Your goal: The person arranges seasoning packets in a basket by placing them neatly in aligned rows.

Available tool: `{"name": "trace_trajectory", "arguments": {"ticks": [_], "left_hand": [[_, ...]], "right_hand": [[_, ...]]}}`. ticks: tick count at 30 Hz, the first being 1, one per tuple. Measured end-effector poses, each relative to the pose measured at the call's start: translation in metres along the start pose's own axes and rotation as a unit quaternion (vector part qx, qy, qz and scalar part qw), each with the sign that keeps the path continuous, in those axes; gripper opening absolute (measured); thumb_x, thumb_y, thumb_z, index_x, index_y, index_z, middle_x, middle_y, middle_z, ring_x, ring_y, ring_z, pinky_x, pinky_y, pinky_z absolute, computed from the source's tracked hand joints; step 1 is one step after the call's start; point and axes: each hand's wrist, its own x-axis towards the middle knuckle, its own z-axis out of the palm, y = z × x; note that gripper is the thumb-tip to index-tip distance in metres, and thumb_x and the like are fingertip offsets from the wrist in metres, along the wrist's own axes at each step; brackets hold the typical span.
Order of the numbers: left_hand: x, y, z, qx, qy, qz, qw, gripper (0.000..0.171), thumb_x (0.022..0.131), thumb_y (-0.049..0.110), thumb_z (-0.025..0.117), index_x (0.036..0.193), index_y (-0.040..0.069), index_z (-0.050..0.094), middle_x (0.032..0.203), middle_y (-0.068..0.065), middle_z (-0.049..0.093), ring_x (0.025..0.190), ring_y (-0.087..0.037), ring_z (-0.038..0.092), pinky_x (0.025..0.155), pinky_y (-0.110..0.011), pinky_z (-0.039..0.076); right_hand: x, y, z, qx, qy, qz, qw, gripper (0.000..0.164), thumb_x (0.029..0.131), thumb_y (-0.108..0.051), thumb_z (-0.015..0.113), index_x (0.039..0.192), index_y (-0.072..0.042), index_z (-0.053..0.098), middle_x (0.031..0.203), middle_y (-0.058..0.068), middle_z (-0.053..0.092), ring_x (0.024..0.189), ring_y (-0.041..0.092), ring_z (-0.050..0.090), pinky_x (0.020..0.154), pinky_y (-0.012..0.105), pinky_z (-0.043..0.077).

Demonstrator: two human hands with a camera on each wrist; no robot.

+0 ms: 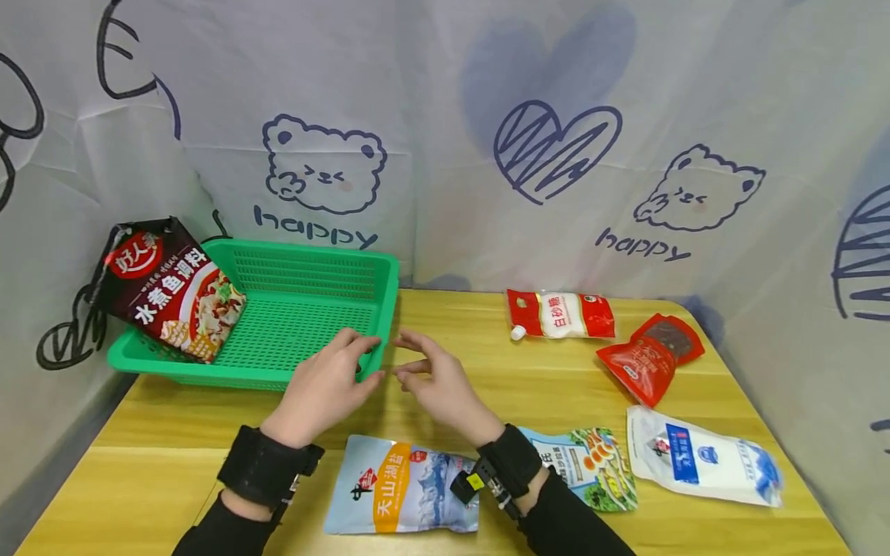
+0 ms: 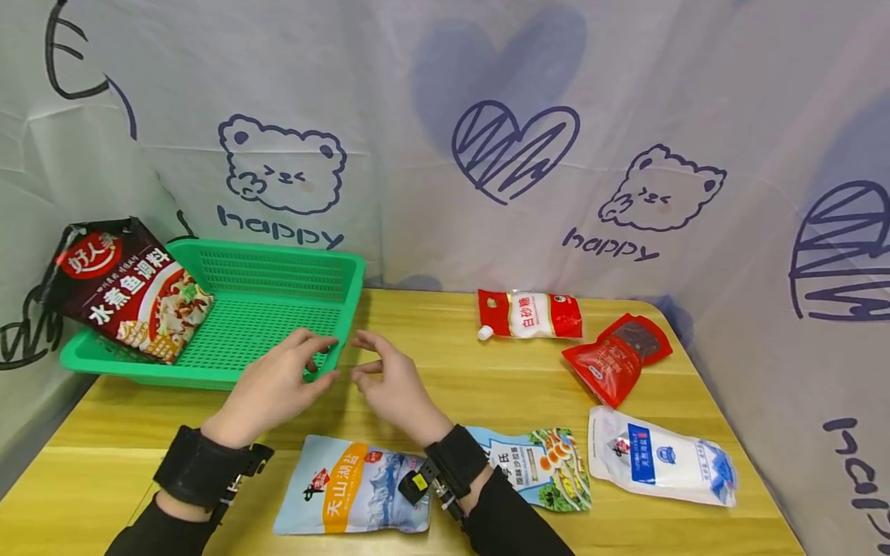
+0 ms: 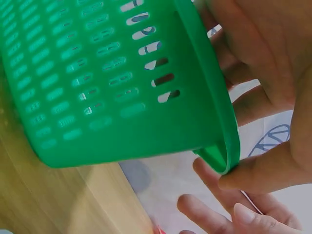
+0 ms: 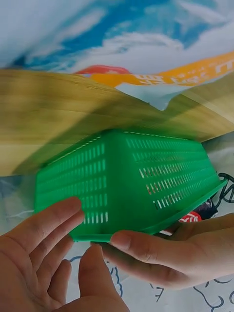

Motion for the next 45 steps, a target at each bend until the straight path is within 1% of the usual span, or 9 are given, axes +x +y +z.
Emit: {"name": "trace_trajectory", "arguments": {"ticks": [3,6,12,16,20,25,31,40,45], "left_hand": [[-0.001,0.003,0.001,0.009,0.007,-0.007,0.9999,0.048,0.091,0.022,0.081,0.133,0.002,0.068,0.117,-0.013,0.063,0.064,-0.012,0.051,0.048,-0.026,0.041],[-0.002,0.008,0.001,0.025,0.015,-0.007,0.9995,0.046,0.092,0.020,0.079,0.133,0.001,0.069,0.117,-0.015,0.063,0.055,-0.011,0.046,0.044,-0.026,0.038],[-0.004,0.016,0.002,0.061,0.033,-0.001,0.9976,0.044,0.093,0.015,0.077,0.133,0.000,0.069,0.116,-0.017,0.065,0.049,-0.011,0.042,0.039,-0.026,0.034],[-0.004,0.019,0.006,0.066,0.043,-0.004,0.9969,0.043,0.092,0.014,0.078,0.132,0.000,0.070,0.114,-0.017,0.066,0.049,-0.012,0.043,0.038,-0.025,0.033],[-0.002,0.020,0.008,0.084,0.056,0.000,0.9949,0.042,0.090,0.013,0.079,0.130,0.000,0.071,0.108,-0.015,0.067,0.052,-0.013,0.047,0.039,-0.026,0.034],[-0.002,0.022,0.009,0.099,0.069,0.003,0.9927,0.041,0.089,0.012,0.080,0.127,0.000,0.073,0.104,-0.015,0.067,0.054,-0.016,0.050,0.039,-0.026,0.035],[-0.003,0.021,0.011,0.107,0.075,0.000,0.9914,0.042,0.089,0.013,0.080,0.128,0.000,0.073,0.104,-0.014,0.066,0.059,-0.020,0.056,0.040,-0.028,0.038],[-0.005,0.019,0.012,0.101,0.075,0.003,0.9921,0.040,0.088,0.011,0.080,0.126,0.000,0.074,0.099,-0.013,0.066,0.053,-0.013,0.046,0.039,-0.025,0.033],[-0.003,0.018,0.011,0.106,0.076,0.007,0.9914,0.040,0.088,0.011,0.081,0.126,0.000,0.074,0.101,-0.013,0.066,0.053,-0.013,0.047,0.039,-0.024,0.034]], "right_hand": [[-0.005,-0.004,-0.006,-0.022,0.003,-0.015,1.000,0.061,0.100,0.007,0.057,0.158,-0.002,0.039,0.153,0.019,0.051,0.117,0.038,0.067,0.088,0.029,0.059],[-0.011,-0.007,-0.015,-0.049,0.013,-0.029,0.998,0.061,0.100,0.003,0.060,0.157,-0.002,0.039,0.153,0.017,0.052,0.116,0.038,0.068,0.089,0.032,0.059],[-0.020,-0.004,-0.039,-0.102,0.049,-0.044,0.993,0.062,0.100,-0.002,0.066,0.157,-0.003,0.041,0.153,0.013,0.052,0.118,0.033,0.067,0.093,0.039,0.059],[-0.024,0.001,-0.056,-0.151,0.075,-0.059,0.984,0.063,0.099,-0.004,0.069,0.156,-0.004,0.042,0.153,0.014,0.052,0.118,0.032,0.067,0.093,0.044,0.059],[-0.023,0.004,-0.074,-0.210,0.105,-0.070,0.970,0.063,0.097,-0.005,0.071,0.155,-0.003,0.044,0.151,0.016,0.054,0.118,0.034,0.067,0.093,0.051,0.058],[-0.021,0.011,-0.099,-0.282,0.134,-0.061,0.948,0.065,0.096,-0.008,0.072,0.155,-0.003,0.044,0.151,0.017,0.053,0.122,0.035,0.063,0.098,0.051,0.055],[-0.015,0.021,-0.129,-0.352,0.154,-0.043,0.922,0.065,0.096,-0.009,0.071,0.154,0.000,0.043,0.153,0.022,0.050,0.134,0.041,0.052,0.112,0.057,0.043],[-0.008,0.032,-0.171,-0.394,0.164,-0.011,0.904,0.067,0.096,-0.009,0.070,0.155,0.003,0.039,0.153,0.027,0.045,0.139,0.045,0.045,0.114,0.061,0.038],[-0.002,0.037,-0.195,-0.408,0.146,0.032,0.901,0.081,0.091,-0.014,0.076,0.159,-0.001,0.035,0.159,0.027,0.038,0.142,0.048,0.040,0.114,0.066,0.034]]}}
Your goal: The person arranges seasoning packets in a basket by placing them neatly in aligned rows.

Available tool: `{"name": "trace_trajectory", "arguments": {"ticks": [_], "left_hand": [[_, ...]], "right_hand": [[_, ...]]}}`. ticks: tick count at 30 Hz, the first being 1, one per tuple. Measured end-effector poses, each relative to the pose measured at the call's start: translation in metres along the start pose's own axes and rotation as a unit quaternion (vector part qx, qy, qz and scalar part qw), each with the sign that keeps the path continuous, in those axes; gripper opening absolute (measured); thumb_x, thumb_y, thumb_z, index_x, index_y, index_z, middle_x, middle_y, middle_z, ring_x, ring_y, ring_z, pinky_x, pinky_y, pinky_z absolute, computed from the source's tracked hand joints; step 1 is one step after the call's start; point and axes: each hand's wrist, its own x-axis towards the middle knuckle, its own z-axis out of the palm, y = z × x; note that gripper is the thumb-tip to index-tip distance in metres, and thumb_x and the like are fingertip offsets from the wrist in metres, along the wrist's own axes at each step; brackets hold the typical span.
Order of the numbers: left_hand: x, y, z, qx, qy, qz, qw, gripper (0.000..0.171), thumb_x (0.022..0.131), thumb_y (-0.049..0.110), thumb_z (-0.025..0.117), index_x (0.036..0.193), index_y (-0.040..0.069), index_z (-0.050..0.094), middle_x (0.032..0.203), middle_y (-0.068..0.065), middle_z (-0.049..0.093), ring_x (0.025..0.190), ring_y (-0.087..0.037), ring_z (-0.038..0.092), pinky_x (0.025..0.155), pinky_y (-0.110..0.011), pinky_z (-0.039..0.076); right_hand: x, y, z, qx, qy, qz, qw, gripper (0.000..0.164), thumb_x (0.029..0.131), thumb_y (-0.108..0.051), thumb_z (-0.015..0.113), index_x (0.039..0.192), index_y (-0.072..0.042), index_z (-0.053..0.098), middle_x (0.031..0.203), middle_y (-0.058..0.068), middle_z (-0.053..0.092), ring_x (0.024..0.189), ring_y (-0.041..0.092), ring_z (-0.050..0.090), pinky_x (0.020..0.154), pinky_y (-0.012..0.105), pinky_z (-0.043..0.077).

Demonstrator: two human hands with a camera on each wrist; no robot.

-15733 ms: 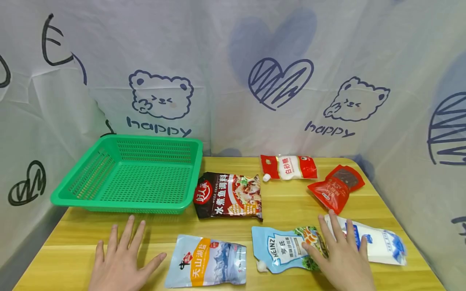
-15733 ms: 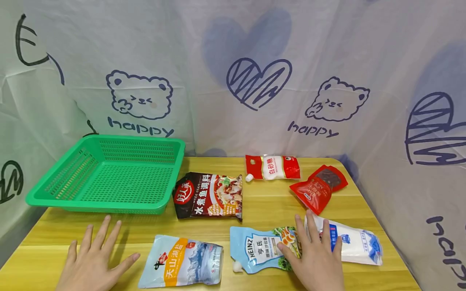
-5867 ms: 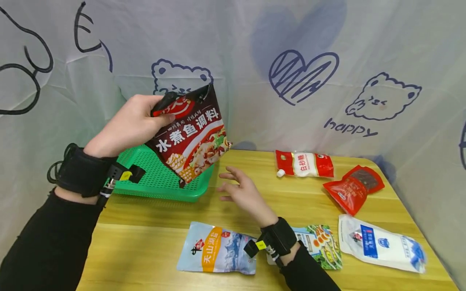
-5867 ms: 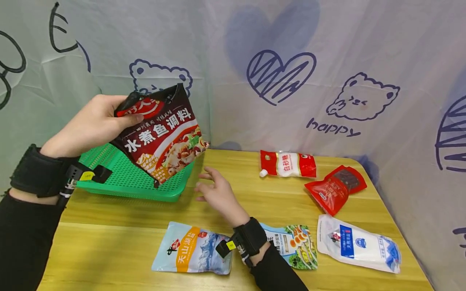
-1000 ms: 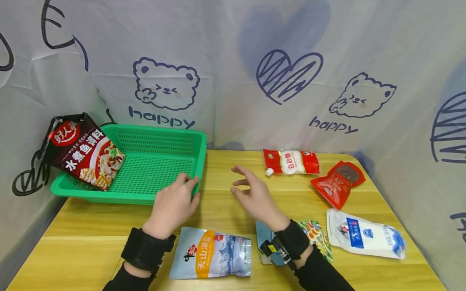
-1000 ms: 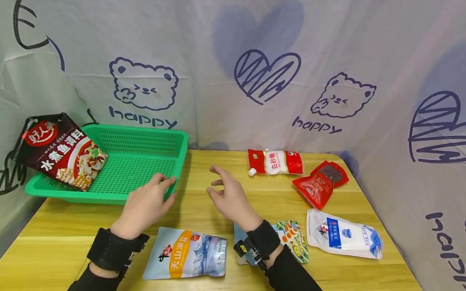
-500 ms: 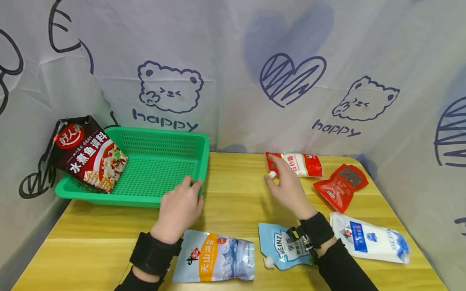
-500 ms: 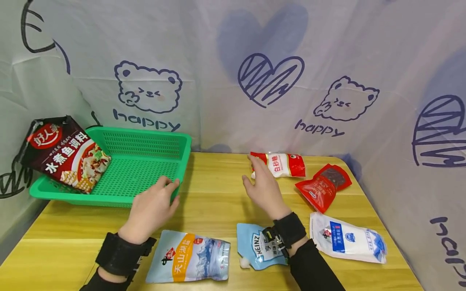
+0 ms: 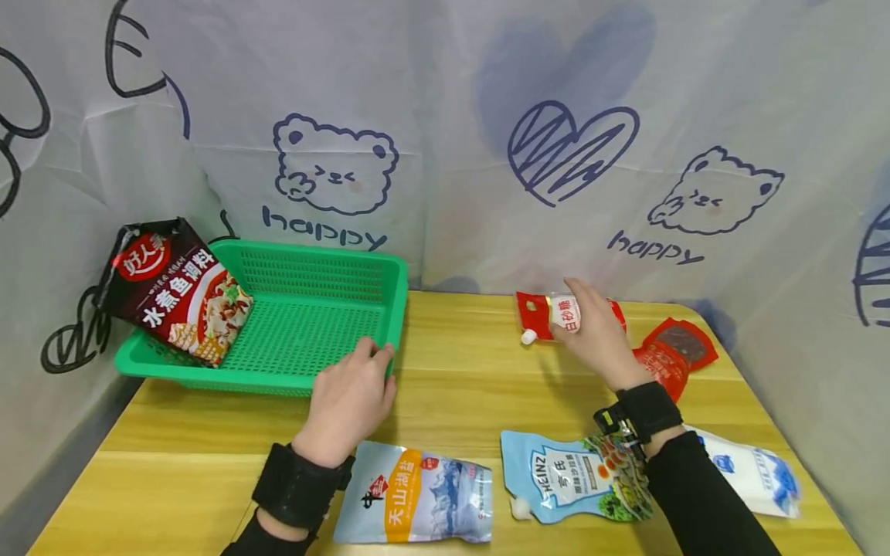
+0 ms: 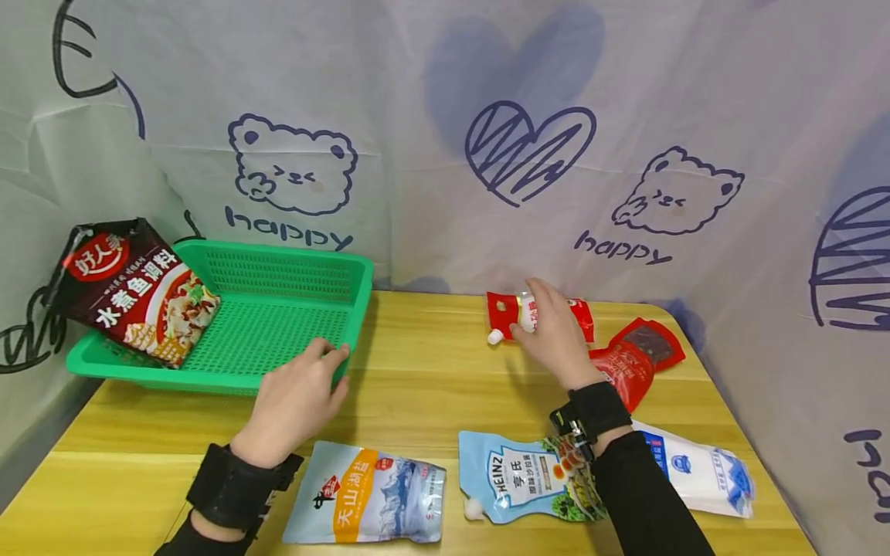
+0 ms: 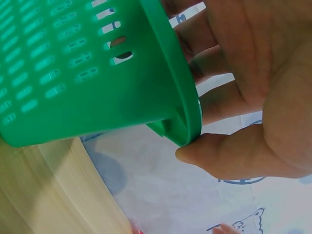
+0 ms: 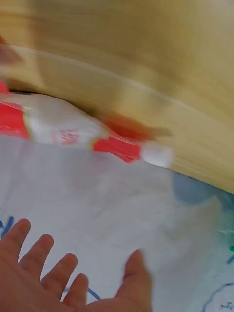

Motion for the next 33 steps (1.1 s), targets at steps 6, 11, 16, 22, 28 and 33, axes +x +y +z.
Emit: {"name": "trace_trajectory", "arguments": {"ticks": [6,11,16,22,28,33], "left_hand": [[0.002,0.000,-0.003,-0.001,-0.005,0.000,1.0000,0.040,0.088,0.012,0.081,0.126,0.001,0.074,0.103,-0.014,0.067,0.053,-0.012,0.047,0.040,-0.024,0.034],[0.002,0.000,-0.004,-0.002,-0.007,-0.002,1.0000,0.040,0.089,0.013,0.081,0.126,0.001,0.074,0.104,-0.014,0.067,0.054,-0.012,0.048,0.040,-0.024,0.034],[0.001,0.000,-0.005,-0.007,-0.008,-0.006,0.9999,0.040,0.089,0.012,0.081,0.126,0.001,0.074,0.104,-0.013,0.067,0.052,-0.012,0.046,0.039,-0.023,0.033],[0.000,-0.001,-0.004,-0.006,-0.009,-0.010,0.9999,0.040,0.088,0.012,0.081,0.127,0.002,0.074,0.104,-0.013,0.066,0.052,-0.012,0.045,0.040,-0.024,0.033],[0.000,-0.001,-0.003,-0.005,-0.009,-0.011,0.9999,0.040,0.088,0.012,0.081,0.127,0.002,0.074,0.103,-0.012,0.066,0.052,-0.011,0.045,0.039,-0.023,0.032],[0.001,0.001,-0.002,-0.003,-0.015,-0.013,0.9998,0.041,0.089,0.012,0.081,0.127,0.002,0.074,0.103,-0.012,0.066,0.054,-0.012,0.047,0.040,-0.024,0.034]], "right_hand": [[0.014,0.027,-0.004,-0.017,-0.050,0.018,0.998,0.094,0.084,-0.016,0.085,0.161,-0.002,0.032,0.165,0.026,0.029,0.146,0.051,0.032,0.117,0.068,0.028],[0.025,0.044,-0.002,-0.052,-0.093,0.030,0.994,0.097,0.082,-0.016,0.086,0.159,0.003,0.032,0.164,0.030,0.027,0.144,0.053,0.033,0.118,0.067,0.028],[0.034,0.056,0.000,-0.091,-0.126,0.021,0.988,0.100,0.078,-0.016,0.088,0.158,0.006,0.033,0.161,0.033,0.028,0.143,0.055,0.032,0.116,0.071,0.025],[0.039,0.066,0.007,-0.150,-0.150,0.016,0.977,0.091,0.081,-0.017,0.084,0.156,0.003,0.036,0.161,0.031,0.029,0.145,0.057,0.026,0.113,0.079,0.020],[0.040,0.071,0.015,-0.200,-0.169,0.018,0.965,0.084,0.083,-0.012,0.079,0.155,0.004,0.038,0.160,0.032,0.031,0.144,0.059,0.025,0.111,0.081,0.021],[0.041,0.076,0.021,-0.218,-0.196,0.030,0.956,0.077,0.088,-0.005,0.071,0.156,0.002,0.037,0.162,0.032,0.027,0.144,0.061,0.023,0.109,0.082,0.022]]}}
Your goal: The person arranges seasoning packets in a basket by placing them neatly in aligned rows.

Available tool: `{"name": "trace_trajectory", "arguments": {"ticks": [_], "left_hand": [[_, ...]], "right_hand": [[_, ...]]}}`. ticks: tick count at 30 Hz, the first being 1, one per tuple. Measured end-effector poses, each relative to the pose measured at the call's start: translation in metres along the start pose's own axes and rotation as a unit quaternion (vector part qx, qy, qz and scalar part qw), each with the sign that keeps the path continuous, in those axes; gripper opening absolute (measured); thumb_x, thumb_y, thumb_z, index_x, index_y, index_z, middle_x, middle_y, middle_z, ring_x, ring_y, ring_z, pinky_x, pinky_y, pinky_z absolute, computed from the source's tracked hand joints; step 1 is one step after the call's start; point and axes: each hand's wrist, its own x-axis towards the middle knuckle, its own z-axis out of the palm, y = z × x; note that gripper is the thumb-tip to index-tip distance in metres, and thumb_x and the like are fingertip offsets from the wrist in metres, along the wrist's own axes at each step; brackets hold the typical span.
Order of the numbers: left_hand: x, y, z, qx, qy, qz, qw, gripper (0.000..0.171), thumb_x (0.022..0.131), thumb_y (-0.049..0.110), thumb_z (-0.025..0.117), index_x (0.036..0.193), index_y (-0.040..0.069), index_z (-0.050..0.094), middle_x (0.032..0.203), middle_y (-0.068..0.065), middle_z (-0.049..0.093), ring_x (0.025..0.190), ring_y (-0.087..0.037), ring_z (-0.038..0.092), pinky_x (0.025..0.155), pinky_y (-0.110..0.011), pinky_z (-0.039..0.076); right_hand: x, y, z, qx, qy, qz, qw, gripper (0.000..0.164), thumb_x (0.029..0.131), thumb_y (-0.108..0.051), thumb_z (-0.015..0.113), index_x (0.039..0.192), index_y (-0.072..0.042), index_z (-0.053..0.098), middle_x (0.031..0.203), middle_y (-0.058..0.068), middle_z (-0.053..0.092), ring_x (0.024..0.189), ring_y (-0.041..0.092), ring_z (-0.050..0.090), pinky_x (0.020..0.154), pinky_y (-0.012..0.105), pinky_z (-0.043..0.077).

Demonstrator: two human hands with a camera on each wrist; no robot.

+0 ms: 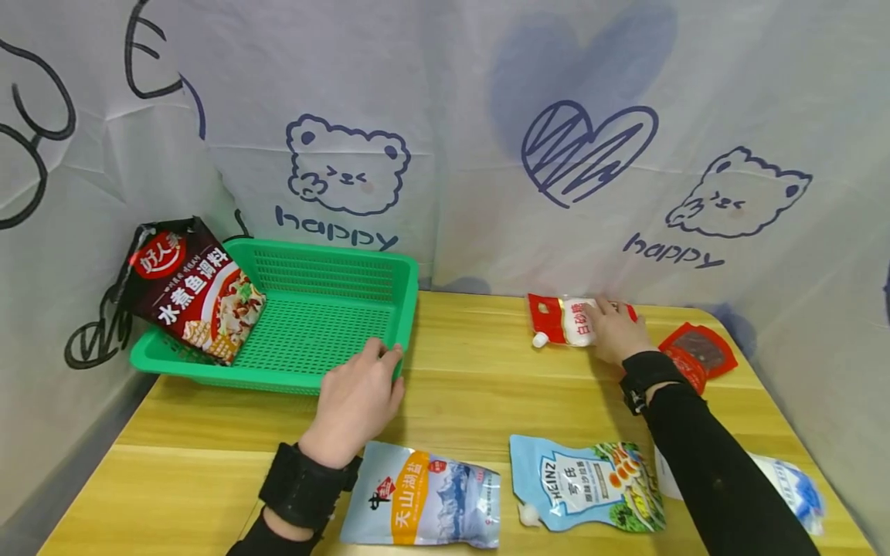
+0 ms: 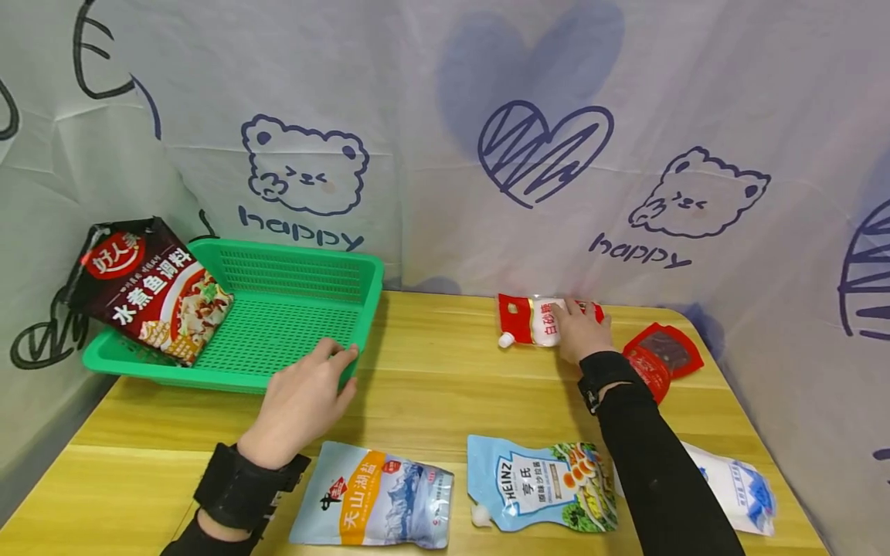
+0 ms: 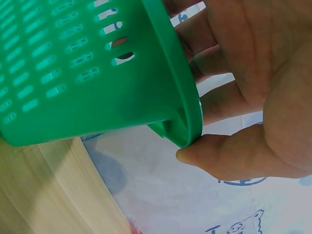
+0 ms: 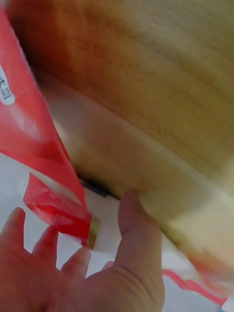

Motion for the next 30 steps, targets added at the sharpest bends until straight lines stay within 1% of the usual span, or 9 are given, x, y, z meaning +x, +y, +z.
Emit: {"name": "trace_trajectory", "arguments": {"ticks": [4,8,12,20,23,25,27,30], "left_hand": [[0.000,0.000,0.000,-0.001,-0.003,-0.002,1.0000,0.041,0.089,0.013,0.080,0.128,0.002,0.073,0.104,-0.012,0.066,0.054,-0.012,0.048,0.040,-0.024,0.035],[0.001,0.001,0.000,0.000,0.006,0.003,1.0000,0.040,0.089,0.012,0.081,0.127,0.002,0.074,0.102,-0.012,0.067,0.054,-0.012,0.048,0.040,-0.024,0.035],[0.001,0.002,0.001,0.003,0.011,0.007,0.9999,0.041,0.088,0.013,0.081,0.127,0.002,0.074,0.101,-0.011,0.067,0.054,-0.012,0.048,0.040,-0.024,0.035],[0.001,0.003,0.001,0.002,0.009,0.008,0.9999,0.041,0.088,0.013,0.081,0.127,0.003,0.074,0.102,-0.011,0.067,0.054,-0.011,0.047,0.040,-0.024,0.034],[0.000,0.002,0.001,-0.001,0.008,0.008,0.9999,0.041,0.088,0.012,0.081,0.127,0.002,0.074,0.101,-0.012,0.067,0.053,-0.011,0.046,0.040,-0.023,0.033],[0.000,0.001,0.001,-0.003,0.010,0.008,0.9999,0.040,0.088,0.012,0.081,0.127,0.002,0.074,0.101,-0.012,0.067,0.052,-0.011,0.045,0.040,-0.023,0.033],[-0.001,0.000,0.001,-0.002,0.012,0.008,0.9999,0.040,0.088,0.011,0.081,0.126,0.001,0.074,0.101,-0.012,0.067,0.052,-0.011,0.045,0.039,-0.023,0.032],[-0.001,-0.001,0.001,0.000,0.013,0.007,0.9999,0.040,0.088,0.011,0.081,0.126,0.001,0.074,0.101,-0.013,0.067,0.051,-0.011,0.044,0.039,-0.023,0.031]], "right_hand": [[0.002,0.001,0.002,-0.010,0.003,-0.004,1.000,0.072,0.089,-0.002,0.067,0.156,0.001,0.040,0.161,0.032,0.031,0.143,0.062,0.026,0.106,0.083,0.026],[0.001,0.003,0.002,-0.024,0.018,-0.012,0.999,0.068,0.089,-0.001,0.067,0.153,0.000,0.045,0.157,0.032,0.039,0.139,0.064,0.030,0.103,0.084,0.031],[0.001,0.006,0.002,-0.041,0.025,-0.017,0.999,0.065,0.090,0.001,0.065,0.152,0.000,0.047,0.155,0.031,0.041,0.138,0.065,0.032,0.101,0.083,0.034],[-0.002,0.009,0.004,-0.068,0.020,-0.029,0.997,0.058,0.095,0.002,0.057,0.153,0.000,0.048,0.156,0.030,0.041,0.139,0.066,0.032,0.104,0.079,0.035],[-0.003,0.008,0.005,-0.074,0.024,-0.036,0.996,0.054,0.098,0.001,0.056,0.152,0.000,0.050,0.156,0.028,0.044,0.139,0.063,0.037,0.105,0.077,0.036],[-0.003,0.008,0.005,-0.076,0.035,-0.043,0.996,0.051,0.098,0.000,0.057,0.149,0.000,0.053,0.154,0.027,0.048,0.137,0.059,0.043,0.105,0.074,0.039],[-0.005,0.007,0.006,-0.079,0.056,-0.055,0.994,0.048,0.097,0.000,0.061,0.145,0.001,0.057,0.149,0.025,0.053,0.132,0.056,0.050,0.102,0.071,0.044],[-0.008,0.005,0.008,-0.075,0.082,-0.064,0.992,0.043,0.096,0.000,0.063,0.139,0.001,0.062,0.143,0.023,0.060,0.126,0.054,0.055,0.099,0.068,0.048]]}}
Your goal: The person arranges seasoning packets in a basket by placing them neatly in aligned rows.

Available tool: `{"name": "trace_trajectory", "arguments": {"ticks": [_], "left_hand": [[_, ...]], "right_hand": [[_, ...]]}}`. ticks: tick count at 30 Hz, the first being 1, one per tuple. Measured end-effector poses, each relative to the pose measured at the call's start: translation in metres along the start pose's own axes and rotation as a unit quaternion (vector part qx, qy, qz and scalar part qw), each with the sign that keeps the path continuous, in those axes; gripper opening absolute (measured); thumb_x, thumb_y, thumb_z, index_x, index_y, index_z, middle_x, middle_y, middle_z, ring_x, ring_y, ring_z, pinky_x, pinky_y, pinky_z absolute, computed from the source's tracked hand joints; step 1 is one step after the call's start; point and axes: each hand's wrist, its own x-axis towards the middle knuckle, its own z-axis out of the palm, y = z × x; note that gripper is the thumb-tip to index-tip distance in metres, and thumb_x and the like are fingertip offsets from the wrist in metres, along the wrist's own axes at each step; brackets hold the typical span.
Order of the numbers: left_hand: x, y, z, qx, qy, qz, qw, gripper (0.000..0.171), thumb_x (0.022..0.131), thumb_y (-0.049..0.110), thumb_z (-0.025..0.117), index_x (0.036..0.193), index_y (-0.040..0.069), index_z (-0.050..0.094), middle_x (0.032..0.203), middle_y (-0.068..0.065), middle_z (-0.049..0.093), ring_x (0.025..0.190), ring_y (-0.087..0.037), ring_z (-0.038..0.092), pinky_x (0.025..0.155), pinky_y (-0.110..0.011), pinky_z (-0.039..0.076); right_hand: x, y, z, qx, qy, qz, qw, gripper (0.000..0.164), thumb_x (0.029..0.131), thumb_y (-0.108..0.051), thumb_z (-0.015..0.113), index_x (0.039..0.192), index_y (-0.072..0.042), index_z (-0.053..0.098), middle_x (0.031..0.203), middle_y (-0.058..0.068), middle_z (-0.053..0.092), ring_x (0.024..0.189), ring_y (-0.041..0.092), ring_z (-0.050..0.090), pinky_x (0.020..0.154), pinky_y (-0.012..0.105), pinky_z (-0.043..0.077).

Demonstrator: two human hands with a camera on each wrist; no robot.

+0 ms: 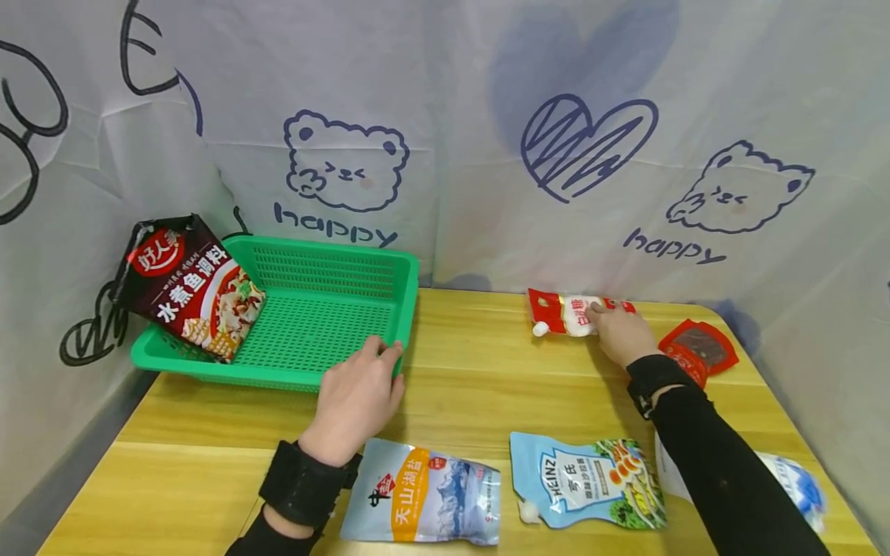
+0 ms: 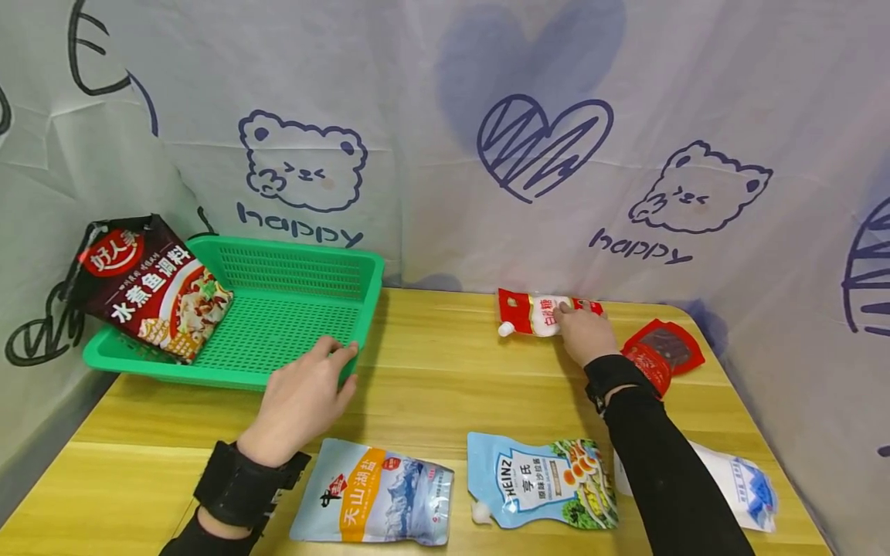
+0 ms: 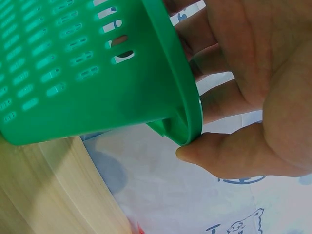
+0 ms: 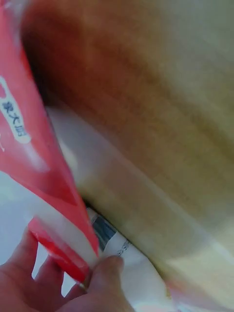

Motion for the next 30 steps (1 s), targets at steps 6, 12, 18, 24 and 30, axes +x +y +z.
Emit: {"name": "trace_trajectory", "arguments": {"ticks": [6,12,18,24,30], "left_hand": [[0.000,0.002,0.000,-0.003,-0.002,-0.002,1.0000,0.039,0.089,0.011,0.081,0.126,0.002,0.074,0.101,-0.012,0.067,0.052,-0.012,0.045,0.039,-0.024,0.032],[0.001,0.004,0.000,-0.006,-0.006,-0.001,1.0000,0.039,0.089,0.011,0.080,0.126,0.002,0.074,0.101,-0.012,0.067,0.052,-0.011,0.045,0.039,-0.024,0.032],[0.001,0.004,0.000,-0.012,-0.012,-0.006,0.9998,0.040,0.089,0.011,0.080,0.127,0.002,0.073,0.102,-0.013,0.067,0.052,-0.011,0.044,0.039,-0.024,0.032],[0.001,0.003,-0.001,-0.011,-0.015,-0.009,0.9998,0.040,0.090,0.012,0.079,0.128,0.002,0.073,0.103,-0.013,0.067,0.053,-0.012,0.045,0.040,-0.024,0.033],[0.001,0.002,-0.001,-0.010,-0.012,-0.008,0.9998,0.040,0.089,0.011,0.080,0.128,0.001,0.073,0.102,-0.013,0.067,0.053,-0.012,0.045,0.040,-0.024,0.034]], "right_hand": [[-0.008,-0.001,-0.001,0.031,0.036,0.006,0.999,0.040,0.095,0.003,0.063,0.135,0.000,0.067,0.133,0.023,0.067,0.116,0.050,0.062,0.094,0.064,0.052],[-0.018,-0.002,-0.002,0.050,0.074,0.001,0.996,0.044,0.092,0.009,0.063,0.135,-0.001,0.068,0.131,0.021,0.069,0.110,0.048,0.066,0.087,0.062,0.055],[-0.025,-0.009,-0.004,0.052,0.108,-0.020,0.993,0.046,0.091,0.010,0.062,0.135,-0.003,0.069,0.132,0.019,0.069,0.115,0.047,0.064,0.086,0.061,0.056],[-0.029,-0.016,-0.011,0.060,0.128,-0.041,0.989,0.047,0.092,0.010,0.061,0.138,-0.002,0.066,0.136,0.020,0.067,0.124,0.047,0.061,0.086,0.061,0.056],[-0.033,-0.025,-0.020,0.062,0.167,-0.060,0.982,0.047,0.092,0.010,0.066,0.138,-0.003,0.067,0.136,0.019,0.067,0.126,0.045,0.061,0.081,0.057,0.059]]}}
